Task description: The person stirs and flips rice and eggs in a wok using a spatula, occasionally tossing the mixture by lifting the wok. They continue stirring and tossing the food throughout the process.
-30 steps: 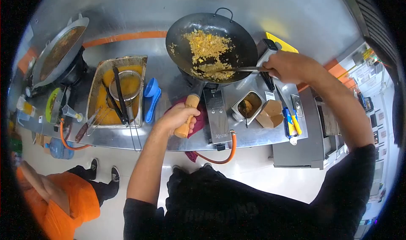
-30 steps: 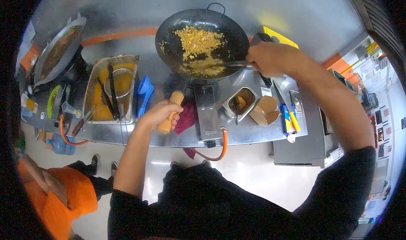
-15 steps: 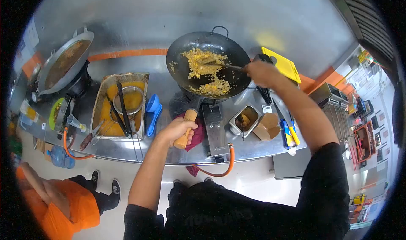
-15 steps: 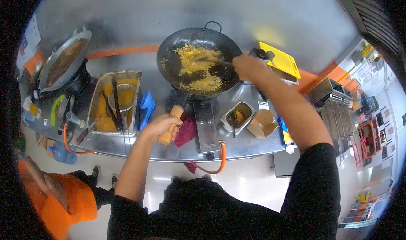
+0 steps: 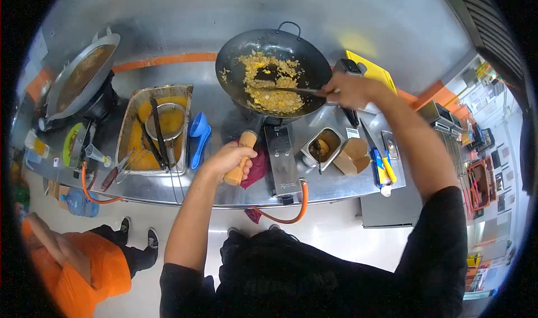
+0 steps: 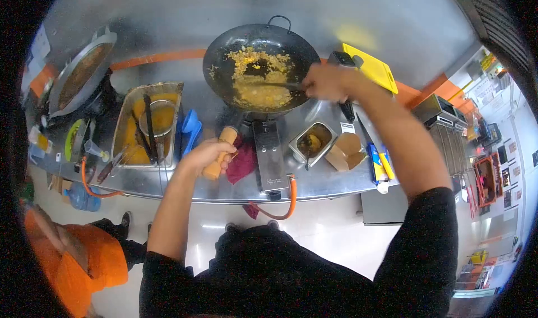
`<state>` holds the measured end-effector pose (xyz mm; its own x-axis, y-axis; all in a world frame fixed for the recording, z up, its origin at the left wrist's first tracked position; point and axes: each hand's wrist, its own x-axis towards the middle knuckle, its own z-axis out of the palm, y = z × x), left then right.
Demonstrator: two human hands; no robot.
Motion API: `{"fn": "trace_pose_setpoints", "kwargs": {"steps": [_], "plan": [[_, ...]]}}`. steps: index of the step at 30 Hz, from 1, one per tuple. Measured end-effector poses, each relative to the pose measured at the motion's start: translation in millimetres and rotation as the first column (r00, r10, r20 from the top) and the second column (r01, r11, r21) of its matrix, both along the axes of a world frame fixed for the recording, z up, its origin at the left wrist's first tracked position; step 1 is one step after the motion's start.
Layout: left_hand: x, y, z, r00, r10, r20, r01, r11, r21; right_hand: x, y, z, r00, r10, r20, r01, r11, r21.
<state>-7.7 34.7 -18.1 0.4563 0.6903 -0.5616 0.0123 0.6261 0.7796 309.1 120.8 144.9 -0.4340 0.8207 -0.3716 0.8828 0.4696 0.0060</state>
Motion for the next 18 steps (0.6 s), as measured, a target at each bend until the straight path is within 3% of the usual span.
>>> {"fn": "trace_pose_setpoints", "kwargs": {"steps": [1,2,4,6,7,8,14,17,18], "plan": [[0,-2,2,1.000,-0.014,0.011,0.014,1.000,0.014,-4,0,31,0.962,-0.269,-0.051,0.256,0.950,-0.177],[0,-4,4,0.999,-0.036,0.024,0.036,0.999,0.029,-1,-3,59,0.848,-0.528,-0.050,0.479,0.802,-0.356],[2,-3,10,0.999,-0.036,0.012,0.036,0.999,0.026,11,0,56,0.857,-0.512,-0.051,0.462,0.809,-0.363],[3,-7,11,1.000,-0.026,0.003,0.026,1.000,0.011,6,-4,24,0.987,-0.151,-0.055,0.152,0.988,0.009],[4,-7,13,1.000,-0.031,0.002,0.031,0.999,0.015,12,13,-10,0.976,0.218,-0.005,-0.216,0.970,0.108],[2,-6,15,0.999,-0.036,-0.007,0.036,0.999,0.019,-20,-16,-4,0.992,0.023,0.127,-0.032,0.997,0.073],[-2,-4,10,0.999,-0.041,0.022,0.040,0.999,0.009,8,-15,57,0.994,0.088,-0.072,-0.090,0.996,-0.029],[-2,-2,5,0.998,-0.051,0.029,0.051,0.999,-0.013,1,0,27,0.998,0.033,-0.058,-0.017,0.966,0.256],[-1,-2,3,0.998,-0.057,0.028,0.057,0.998,-0.013,-11,3,9,0.998,-0.005,-0.070,0.022,0.970,0.243]]}}
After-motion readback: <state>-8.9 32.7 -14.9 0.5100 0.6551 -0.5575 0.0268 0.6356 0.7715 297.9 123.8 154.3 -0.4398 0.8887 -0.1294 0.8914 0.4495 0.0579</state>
